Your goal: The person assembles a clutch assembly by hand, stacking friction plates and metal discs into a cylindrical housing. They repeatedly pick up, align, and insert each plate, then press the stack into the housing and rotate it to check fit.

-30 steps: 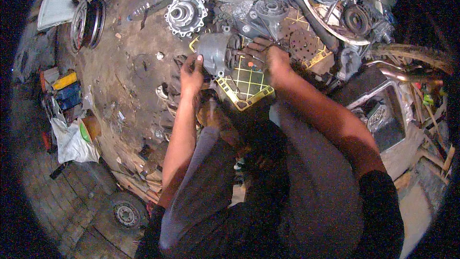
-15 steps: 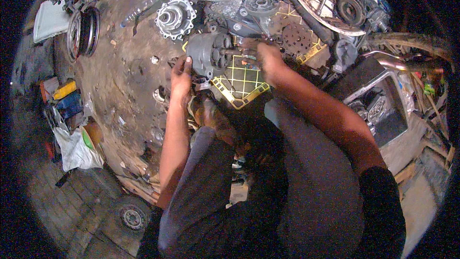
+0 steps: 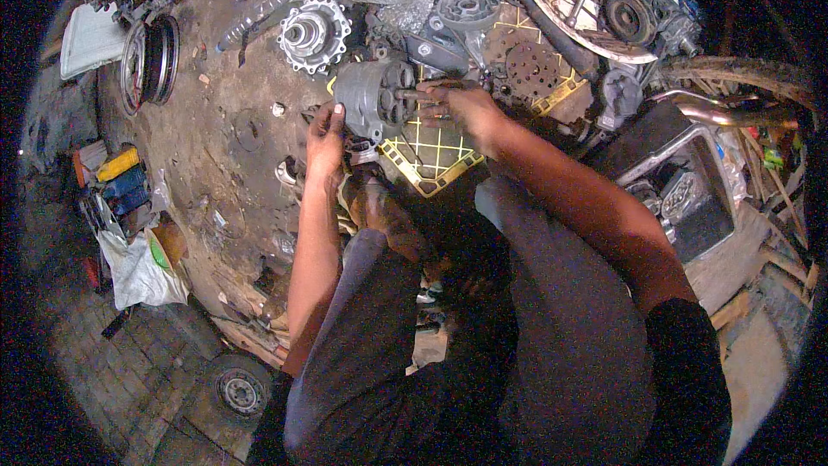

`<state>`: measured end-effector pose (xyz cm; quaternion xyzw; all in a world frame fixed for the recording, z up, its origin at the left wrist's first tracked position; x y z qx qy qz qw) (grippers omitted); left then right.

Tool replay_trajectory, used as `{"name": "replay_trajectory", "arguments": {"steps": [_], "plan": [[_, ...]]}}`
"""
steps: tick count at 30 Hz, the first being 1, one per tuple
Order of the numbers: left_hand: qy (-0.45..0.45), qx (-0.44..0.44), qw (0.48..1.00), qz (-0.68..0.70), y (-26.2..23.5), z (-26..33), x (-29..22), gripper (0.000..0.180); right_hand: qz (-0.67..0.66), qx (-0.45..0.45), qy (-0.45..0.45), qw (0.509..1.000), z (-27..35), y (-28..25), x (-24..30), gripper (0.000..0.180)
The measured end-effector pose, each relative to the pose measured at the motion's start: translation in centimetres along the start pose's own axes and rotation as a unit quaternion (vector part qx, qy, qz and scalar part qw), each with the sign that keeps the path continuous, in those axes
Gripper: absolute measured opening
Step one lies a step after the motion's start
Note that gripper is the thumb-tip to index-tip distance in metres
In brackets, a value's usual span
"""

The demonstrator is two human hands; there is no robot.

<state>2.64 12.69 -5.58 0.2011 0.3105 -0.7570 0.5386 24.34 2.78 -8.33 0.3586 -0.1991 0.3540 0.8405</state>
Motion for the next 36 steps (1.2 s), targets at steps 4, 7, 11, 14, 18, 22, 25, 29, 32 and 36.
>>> {"name": "replay_trajectory", "arguments": {"steps": [4, 7, 11, 14, 18, 22, 25, 29, 32, 36], "plan": [[-0.009, -0.003, 0.999, -0.035, -0.2, 0.0, 0.0, 0.03, -0.003, 0.01, -0.013, 1.0, -0.3, -0.3, -0.4, 0.029], [0.004, 0.004, 1.0, -0.02, -0.2, -0.2, -0.1, 0.029, -0.002, 0.013, -0.016, 1.0, -0.5, -0.5, -0.6, 0.03], [-0.005, 0.016, 1.0, 0.003, 0.1, 0.0, 0.1, 0.028, -0.022, 0.019, -0.02, 0.999, -0.6, -0.6, -0.9, 0.029], [-0.009, 0.014, 1.0, 0.001, 0.1, 0.2, -0.1, 0.028, -0.036, 0.016, -0.015, 0.999, -0.8, -0.7, -1.1, 0.027], [-0.006, 0.019, 1.0, -0.013, 0.1, 0.4, -0.3, 0.027, 0.015, 0.051, -0.029, 0.998, -1.9, -0.4, -0.8, 0.025], [-0.01, 0.024, 0.999, -0.021, -0.1, -0.1, 0.1, 0.028, 0.049, 0.06, -0.048, 0.996, -2.6, -0.2, -0.9, 0.025], [0.008, 0.031, 0.999, -0.001, 0.2, 0.2, -0.4, 0.029, 0.07, 0.07, -0.06, 0.993, -2.1, 0.3, -0.2, 0.026], [-0.05, 0.03, 0.997, 0.047, 0.0, 0.6, 0.1, 0.031, 0.1, 0.094, -0.088, 0.987, -0.8, 1.5, 0.4, 0.028], [-0.078, 0.033, 0.994, 0.07, 0.1, 0.7, 0.2, 0.033, 0.103, 0.094, -0.094, 0.986, -0.8, 1.9, 0.3, 0.029], [-0.075, 0.065, 0.991, 0.084, -0.4, -0.6, 1.2, 0.034, 0.115, 0.078, -0.088, 0.986, -0.6, 2.0, 0.5, 0.027]]}}
Point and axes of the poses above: each hand's wrist, its own z-axis away from the middle knuckle, its own y-axis out of the palm, x = y × z, the point moved 8 cm from there along -z, towards the middle knuckle, and after that the axes turned 11 degrees about -y, right-handed, at the moved point
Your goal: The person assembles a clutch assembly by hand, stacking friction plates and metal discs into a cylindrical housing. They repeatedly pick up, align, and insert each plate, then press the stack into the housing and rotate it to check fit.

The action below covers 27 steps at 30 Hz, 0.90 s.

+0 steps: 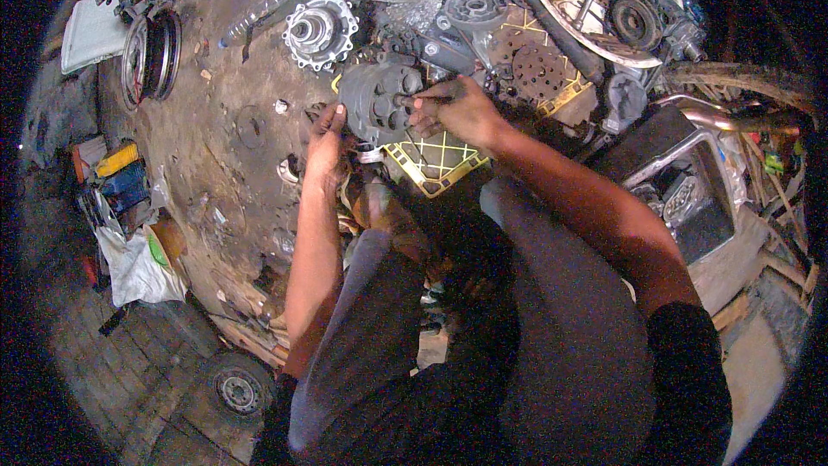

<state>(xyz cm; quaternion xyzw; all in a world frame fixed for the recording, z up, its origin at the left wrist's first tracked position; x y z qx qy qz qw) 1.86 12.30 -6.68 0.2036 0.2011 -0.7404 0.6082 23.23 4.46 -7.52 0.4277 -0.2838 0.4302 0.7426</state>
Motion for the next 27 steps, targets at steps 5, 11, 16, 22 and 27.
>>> {"name": "replay_trajectory", "arguments": {"steps": [5, 11, 16, 22, 27], "plan": [[-0.007, -0.008, 1.0, 0.003, -0.5, -1.0, 1.7, 0.035, 0.022, 0.033, -0.044, 0.998, -0.3, -0.3, 0.9, 0.025], [0.038, -0.033, 0.99, -0.128, 0.9, 0.4, 0.4, 0.037, 0.161, -0.072, -0.127, 0.976, -5.0, -8.1, -8.8, 0.019], [0.161, -0.114, 0.946, -0.257, 2.1, 2.3, -0.8, 0.038, 0.234, -0.087, -0.123, 0.961, -2.7, -10.1, -7.2, 0.017], [0.133, -0.078, 0.962, -0.224, 3.2, 3.6, 1.8, 0.039, 0.311, -0.09, -0.1, 0.941, 1.6, -7.3, 1.2, 0.019], [0.199, -0.089, 0.954, -0.207, 3.5, 5.5, 1.0, 0.035, 0.35, -0.077, -0.093, 0.929, 1.8, -6.5, 4.2, 0.021]]}}
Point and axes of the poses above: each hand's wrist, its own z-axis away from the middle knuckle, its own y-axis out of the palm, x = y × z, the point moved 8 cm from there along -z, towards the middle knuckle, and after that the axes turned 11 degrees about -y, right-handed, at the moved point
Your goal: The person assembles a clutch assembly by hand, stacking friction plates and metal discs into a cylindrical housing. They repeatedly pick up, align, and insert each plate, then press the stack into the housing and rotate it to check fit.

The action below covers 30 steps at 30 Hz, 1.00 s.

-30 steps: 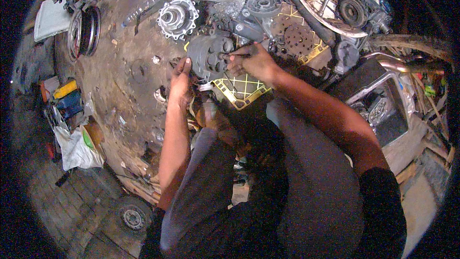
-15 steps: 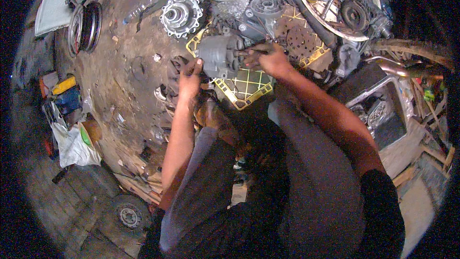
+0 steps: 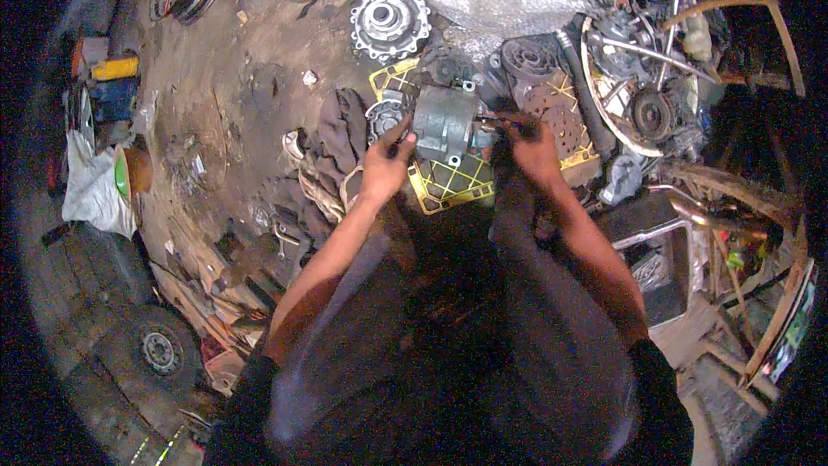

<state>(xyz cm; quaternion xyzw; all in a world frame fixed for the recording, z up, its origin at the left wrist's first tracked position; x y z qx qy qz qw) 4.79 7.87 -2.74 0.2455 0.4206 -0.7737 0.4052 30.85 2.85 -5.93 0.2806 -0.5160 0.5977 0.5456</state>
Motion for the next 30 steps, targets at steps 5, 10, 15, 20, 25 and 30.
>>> {"name": "replay_trajectory", "arguments": {"steps": [5, 10, 15, 20, 25, 30], "plan": [[-0.016, -0.001, 1.0, 0.016, -1.8, -0.3, 0.6, 0.031, 0.141, -0.067, -0.13, 0.979, -2.6, -2.6, -0.6, 0.023], [0.074, -0.063, 0.995, 0.023, -0.2, -2.4, 2.2, 0.026, 0.406, 0.025, -0.166, 0.898, -9.4, -1.3, -11.7, 0.023], [0.021, -0.067, 0.997, 0.037, -0.7, -1.6, 2.6, 0.027, 0.464, 0.022, -0.159, 0.871, -7.8, 1.2, -3.7, 0.03], [0.018, -0.074, 0.995, 0.06, -0.5, -1.0, 2.4, 0.032, 0.518, 0.043, -0.176, 0.836, -7.4, 1.4, -3.9, 0.02], [0.042, -0.111, 0.993, 0.004, -0.3, -0.4, 1.2, 0.032, 0.467, 0.083, -0.159, 0.866, -7.0, 1.7, -2.6, 0.024], [0.055, -0.117, 0.991, 0.022, -0.4, -0.3, 1.0, 0.034, 0.168, -0.046, -0.152, 0.973, -2.6, -2.4, 1.3, 0.016]]}}
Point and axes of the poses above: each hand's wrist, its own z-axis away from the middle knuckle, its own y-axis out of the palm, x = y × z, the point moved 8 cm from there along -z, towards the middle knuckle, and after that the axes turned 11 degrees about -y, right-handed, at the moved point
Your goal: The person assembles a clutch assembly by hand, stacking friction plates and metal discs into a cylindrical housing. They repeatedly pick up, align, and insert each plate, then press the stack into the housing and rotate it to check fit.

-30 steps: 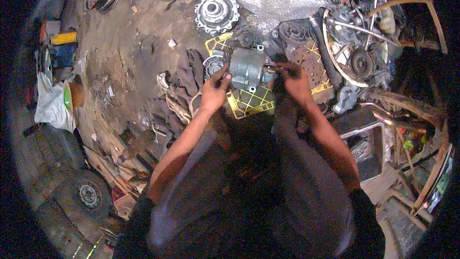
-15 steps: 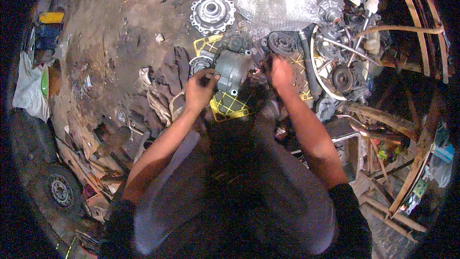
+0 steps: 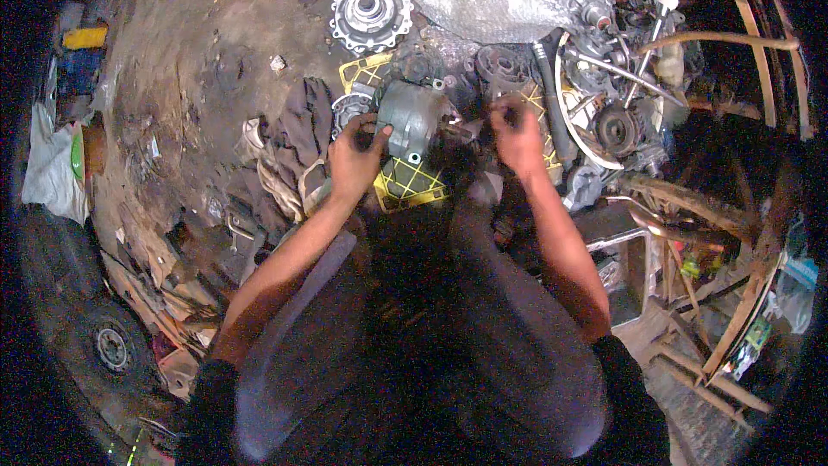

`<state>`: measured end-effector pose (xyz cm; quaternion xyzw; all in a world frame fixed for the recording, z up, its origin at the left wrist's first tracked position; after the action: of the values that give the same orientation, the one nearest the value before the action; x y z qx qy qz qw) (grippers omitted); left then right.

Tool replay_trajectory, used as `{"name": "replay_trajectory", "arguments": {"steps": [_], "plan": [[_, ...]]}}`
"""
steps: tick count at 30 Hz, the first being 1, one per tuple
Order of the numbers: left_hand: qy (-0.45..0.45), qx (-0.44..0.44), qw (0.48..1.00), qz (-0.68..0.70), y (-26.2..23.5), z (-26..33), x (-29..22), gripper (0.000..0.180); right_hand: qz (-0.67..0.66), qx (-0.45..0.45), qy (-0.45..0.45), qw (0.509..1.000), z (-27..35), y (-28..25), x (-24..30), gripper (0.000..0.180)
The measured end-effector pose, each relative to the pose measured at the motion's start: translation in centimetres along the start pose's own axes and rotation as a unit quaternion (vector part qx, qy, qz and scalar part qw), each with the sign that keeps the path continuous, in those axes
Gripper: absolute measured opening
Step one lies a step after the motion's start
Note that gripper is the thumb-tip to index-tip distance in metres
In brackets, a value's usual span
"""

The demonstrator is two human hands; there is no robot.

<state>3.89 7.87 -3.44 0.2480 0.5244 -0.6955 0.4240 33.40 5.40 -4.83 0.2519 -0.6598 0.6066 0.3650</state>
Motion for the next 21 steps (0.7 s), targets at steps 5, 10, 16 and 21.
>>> {"name": "replay_trajectory", "arguments": {"steps": [5, 10, 16, 21], "plan": [[-0.012, 0.014, 0.999, 0.05, 0.8, -0.5, 1.3, 0.036, -0.294, 0.044, 0.124, 0.947, 5.8, 0.0, -0.4, 0.009], [-0.064, 0.013, 0.998, -0.001, 1.1, 0.0, 0.5, 0.038, -0.419, 0.038, 0.279, 0.863, 9.6, 4.0, -1.7, 0.023], [0.006, 0.002, 0.996, -0.085, 2.8, 0.4, 0.3, 0.076, -0.353, -0.043, 0.153, 0.922, 8.6, 10.6, -7.5, 0.028], [0.005, 0.006, 0.998, -0.062, 3.4, -0.3, 0.8, 0.076, -0.547, -0.15, 0.319, 0.759, 9.3, 11.3, -5.3, 0.028]]}}
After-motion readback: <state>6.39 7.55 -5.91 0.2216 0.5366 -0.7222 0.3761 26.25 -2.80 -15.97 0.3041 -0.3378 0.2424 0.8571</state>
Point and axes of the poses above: each hand's wrist, its own z-axis away from the middle knuckle, its own y-axis out of the palm, x = y × z, the point moved 8 cm from there along -z, towards the middle knuckle, and after that the axes turned 11 degrees about -y, right-handed, at the moved point
